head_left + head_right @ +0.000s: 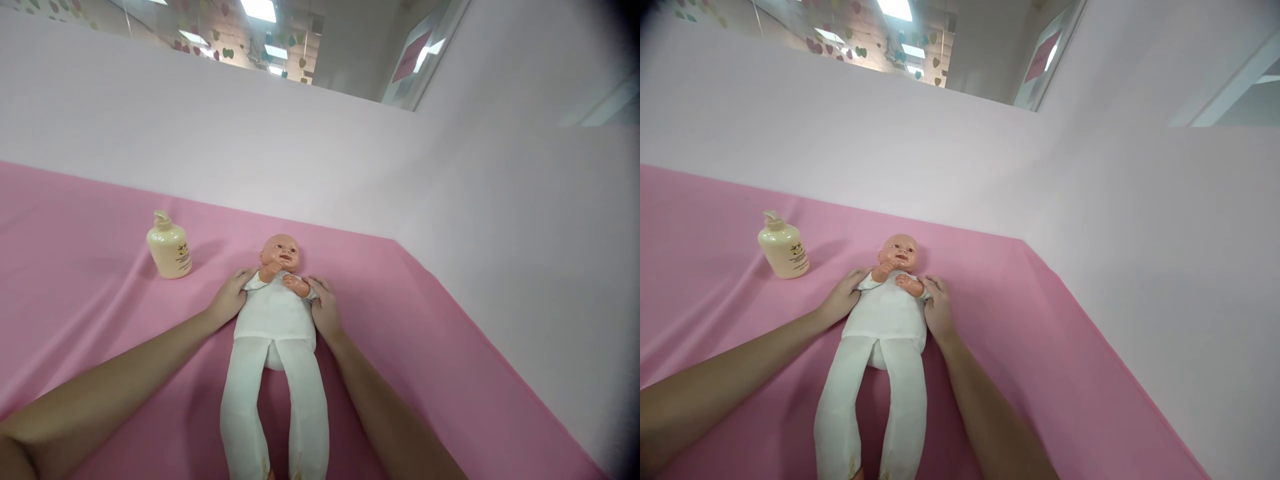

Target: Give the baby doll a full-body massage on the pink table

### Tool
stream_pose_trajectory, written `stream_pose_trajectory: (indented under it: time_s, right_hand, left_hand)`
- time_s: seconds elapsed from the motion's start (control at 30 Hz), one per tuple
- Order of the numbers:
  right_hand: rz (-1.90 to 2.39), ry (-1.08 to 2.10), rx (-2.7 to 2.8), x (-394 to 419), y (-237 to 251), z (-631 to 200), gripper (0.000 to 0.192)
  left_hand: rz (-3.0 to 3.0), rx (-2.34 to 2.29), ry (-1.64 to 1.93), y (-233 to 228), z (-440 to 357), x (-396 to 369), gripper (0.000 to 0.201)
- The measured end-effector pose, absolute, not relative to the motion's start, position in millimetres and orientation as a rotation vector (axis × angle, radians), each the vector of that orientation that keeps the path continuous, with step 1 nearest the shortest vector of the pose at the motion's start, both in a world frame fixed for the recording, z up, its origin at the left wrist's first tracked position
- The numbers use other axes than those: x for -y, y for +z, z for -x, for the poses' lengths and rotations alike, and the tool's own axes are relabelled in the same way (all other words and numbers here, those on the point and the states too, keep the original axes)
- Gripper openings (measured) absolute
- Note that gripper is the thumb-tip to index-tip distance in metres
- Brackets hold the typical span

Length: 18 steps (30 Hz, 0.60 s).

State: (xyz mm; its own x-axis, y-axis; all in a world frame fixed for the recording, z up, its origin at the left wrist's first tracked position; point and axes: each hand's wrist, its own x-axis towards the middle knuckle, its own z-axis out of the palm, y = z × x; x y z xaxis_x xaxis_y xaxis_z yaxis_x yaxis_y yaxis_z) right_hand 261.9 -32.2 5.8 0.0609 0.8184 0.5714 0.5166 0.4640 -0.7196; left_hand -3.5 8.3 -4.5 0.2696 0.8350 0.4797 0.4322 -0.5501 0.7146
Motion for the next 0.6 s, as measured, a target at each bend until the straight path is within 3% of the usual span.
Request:
stream_pose_trajectory:
  time_s: [0.3,0.5,0.6]
  right_hand:
    - [1.195,0.325,1.637,32.6,6.2,-261.8,0.064]
    - [1.272,0.475,1.312,29.9,4.3,-261.5,0.044]
    - [1.292,0.566,1.111,24.7,-0.2,-267.4,0.049]
  left_hand:
    - [-2.051,-1.120,1.225,0.0,3.0,-5.2,0.073]
    - [-1.564,-1.110,1.345,0.8,-0.9,-5.9,0.054]
    - [-1.235,-1.072,1.474,-1.8,-2.1,-8.3,0.043]
